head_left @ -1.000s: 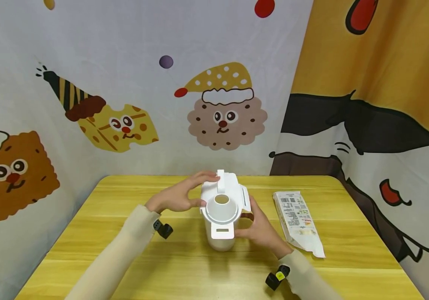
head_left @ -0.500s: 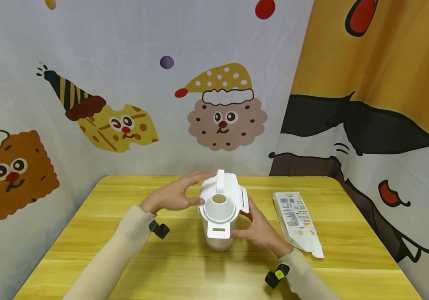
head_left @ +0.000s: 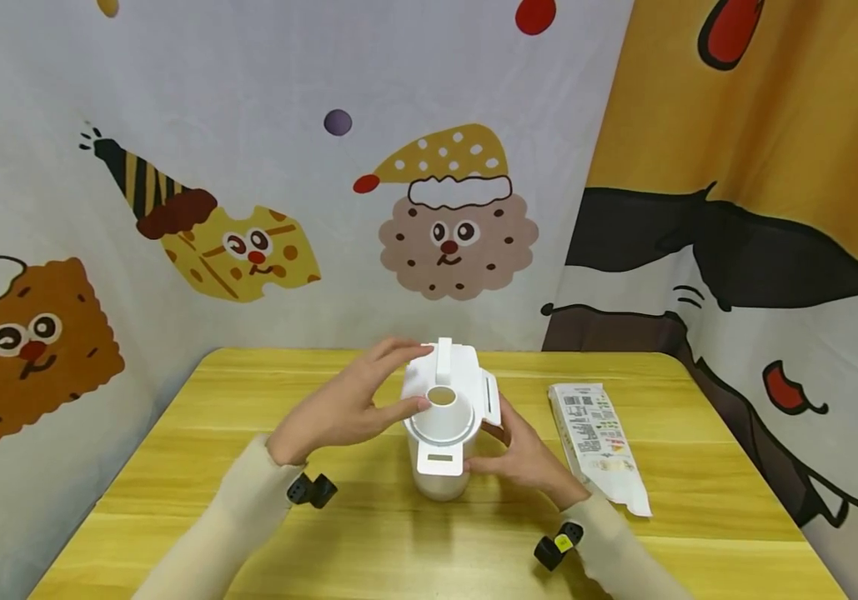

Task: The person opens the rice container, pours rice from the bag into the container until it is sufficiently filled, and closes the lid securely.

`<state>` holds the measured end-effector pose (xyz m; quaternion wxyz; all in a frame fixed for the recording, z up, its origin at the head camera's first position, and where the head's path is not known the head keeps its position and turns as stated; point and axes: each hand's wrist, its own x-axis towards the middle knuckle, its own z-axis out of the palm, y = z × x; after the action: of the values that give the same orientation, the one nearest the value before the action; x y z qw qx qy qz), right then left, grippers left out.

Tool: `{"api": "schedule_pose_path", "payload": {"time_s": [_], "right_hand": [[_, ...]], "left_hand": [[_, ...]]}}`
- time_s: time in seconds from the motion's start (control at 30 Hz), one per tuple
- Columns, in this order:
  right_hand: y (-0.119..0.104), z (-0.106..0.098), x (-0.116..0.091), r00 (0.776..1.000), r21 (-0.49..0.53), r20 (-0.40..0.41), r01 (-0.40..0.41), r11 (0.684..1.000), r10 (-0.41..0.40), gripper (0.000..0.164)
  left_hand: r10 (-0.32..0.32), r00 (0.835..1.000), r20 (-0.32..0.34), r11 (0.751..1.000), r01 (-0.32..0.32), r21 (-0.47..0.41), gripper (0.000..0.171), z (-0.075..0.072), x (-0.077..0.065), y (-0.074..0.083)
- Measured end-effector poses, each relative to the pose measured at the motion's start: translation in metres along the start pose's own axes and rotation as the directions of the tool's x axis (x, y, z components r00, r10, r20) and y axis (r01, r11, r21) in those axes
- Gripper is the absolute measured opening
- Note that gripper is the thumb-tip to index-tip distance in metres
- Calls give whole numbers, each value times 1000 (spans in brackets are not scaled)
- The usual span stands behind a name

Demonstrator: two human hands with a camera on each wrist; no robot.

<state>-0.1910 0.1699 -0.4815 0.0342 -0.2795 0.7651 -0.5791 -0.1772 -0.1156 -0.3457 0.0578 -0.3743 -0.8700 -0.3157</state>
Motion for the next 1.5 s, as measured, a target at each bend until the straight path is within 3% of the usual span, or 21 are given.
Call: {"api": "schedule_pose_path", "payload": {"time_s": [0.33, 0.63, 0.93, 1.27, 1.5], "right_hand": [[0, 1, -1, 1000, 12, -17, -24, 1000, 24, 107], [0, 0, 0, 999, 24, -10, -38, 999, 38, 107], [2, -1, 0, 999, 24, -9, -44, 999, 44, 108], [2, -1, 0, 999, 47, -7, -51, 998, 52, 110], [4, -2, 0, 999, 42, -1, -50, 998, 50, 108]], "left_hand": [[24, 999, 29, 985, -29, 171, 83, 10, -5, 27], [8, 994, 113, 954, -41, 298, 87, 17, 0, 39], [-10, 983, 181, 939, -53, 339, 85, 21, 10, 48], [-92, 960, 266, 929, -13, 369, 75, 24, 21, 58], [-126, 948, 291, 913, -4, 408, 73, 27, 25, 61]]}}
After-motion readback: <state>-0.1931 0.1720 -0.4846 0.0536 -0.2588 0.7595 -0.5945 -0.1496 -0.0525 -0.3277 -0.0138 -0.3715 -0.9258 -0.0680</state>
